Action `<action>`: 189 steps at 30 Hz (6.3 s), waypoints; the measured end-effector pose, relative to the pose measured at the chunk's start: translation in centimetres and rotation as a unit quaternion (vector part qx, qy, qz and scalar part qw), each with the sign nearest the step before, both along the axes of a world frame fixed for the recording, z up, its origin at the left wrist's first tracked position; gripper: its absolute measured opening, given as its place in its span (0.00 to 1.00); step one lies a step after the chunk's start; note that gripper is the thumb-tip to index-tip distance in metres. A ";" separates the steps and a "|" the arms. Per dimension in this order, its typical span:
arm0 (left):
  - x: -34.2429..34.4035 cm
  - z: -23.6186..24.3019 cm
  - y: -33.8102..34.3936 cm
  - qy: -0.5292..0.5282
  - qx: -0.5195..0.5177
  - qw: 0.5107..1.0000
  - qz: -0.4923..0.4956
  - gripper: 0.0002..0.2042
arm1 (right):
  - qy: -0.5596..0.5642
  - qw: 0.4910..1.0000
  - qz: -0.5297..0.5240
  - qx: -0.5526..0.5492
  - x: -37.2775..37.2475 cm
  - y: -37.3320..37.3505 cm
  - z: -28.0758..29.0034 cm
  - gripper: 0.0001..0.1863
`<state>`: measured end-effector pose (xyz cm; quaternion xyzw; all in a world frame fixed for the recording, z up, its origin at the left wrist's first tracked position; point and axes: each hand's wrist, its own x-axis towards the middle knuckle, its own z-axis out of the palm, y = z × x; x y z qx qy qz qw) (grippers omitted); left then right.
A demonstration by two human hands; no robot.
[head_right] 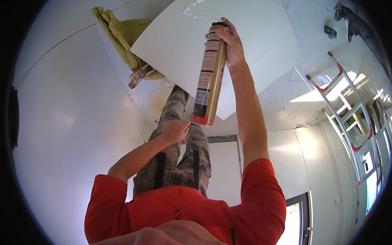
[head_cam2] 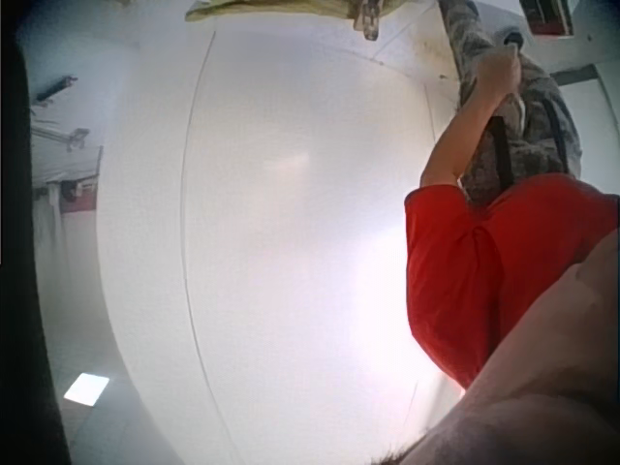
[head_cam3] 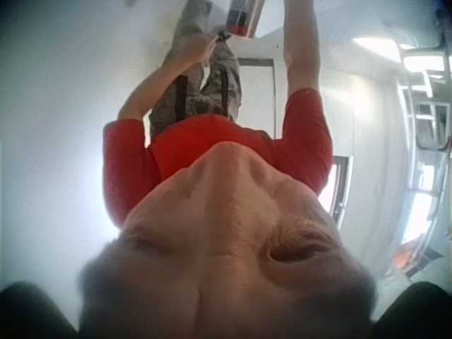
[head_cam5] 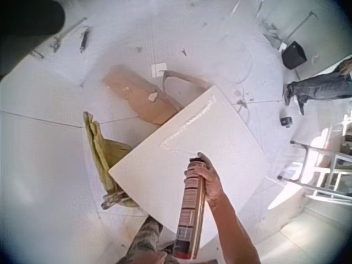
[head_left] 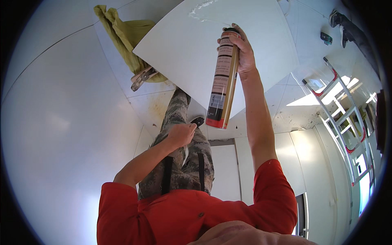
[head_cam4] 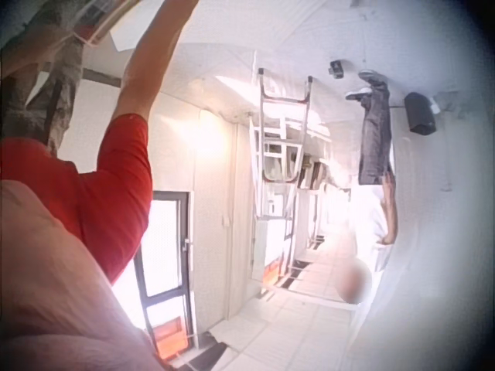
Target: The person scrapes residue from a white wall panel, wipes the surface, and measures the window frame area. They then apply adhesive foam in a grid pattern to the back of a panel and press it into place on the wall. The person also handles a caulking gun and a spray can during the process.
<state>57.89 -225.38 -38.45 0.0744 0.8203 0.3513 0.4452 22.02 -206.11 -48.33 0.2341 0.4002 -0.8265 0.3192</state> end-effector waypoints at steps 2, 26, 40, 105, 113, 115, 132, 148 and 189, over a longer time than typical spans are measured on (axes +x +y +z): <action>0.1 0.7 0.0 -0.018 -0.008 0.999 -0.031 0.10 | -0.029 0.999 0.007 -0.022 5.4 -2.7 2.8 0.44; 17.1 -6.7 0.9 0.125 -0.116 0.971 -0.166 0.07 | -0.182 0.920 -0.322 0.129 56.0 27.3 1.8 0.35; 5.9 0.3 5.4 0.172 -0.072 0.964 -0.192 0.09 | 0.054 0.914 -0.357 0.187 21.2 57.4 -16.0 0.15; 2.7 -0.9 0.7 0.064 -0.050 0.994 -0.072 0.09 | -0.136 0.970 -0.200 -0.038 17.5 9.0 1.1 0.44; 2.5 -0.3 0.9 0.076 -0.059 0.988 -0.122 0.08 | -0.194 0.964 -0.165 0.083 23.7 11.2 -3.4 0.50; 2.2 0.0 1.4 0.083 -0.055 0.990 -0.102 0.07 | -0.229 0.958 -0.100 0.137 25.8 11.4 -2.6 0.52; 5.7 0.6 3.5 0.134 -0.081 0.971 -0.182 0.07 | -0.111 0.924 -0.363 0.032 43.4 27.5 1.0 0.35; 12.5 -1.2 9.2 0.207 -0.152 0.901 -0.349 0.08 | -0.037 0.559 -0.655 0.507 73.9 49.9 -2.8 0.29; 28.2 25.7 -18.4 0.008 -0.167 0.882 0.441 0.22 | -0.214 0.888 -0.035 0.405 66.9 32.4 17.1 0.33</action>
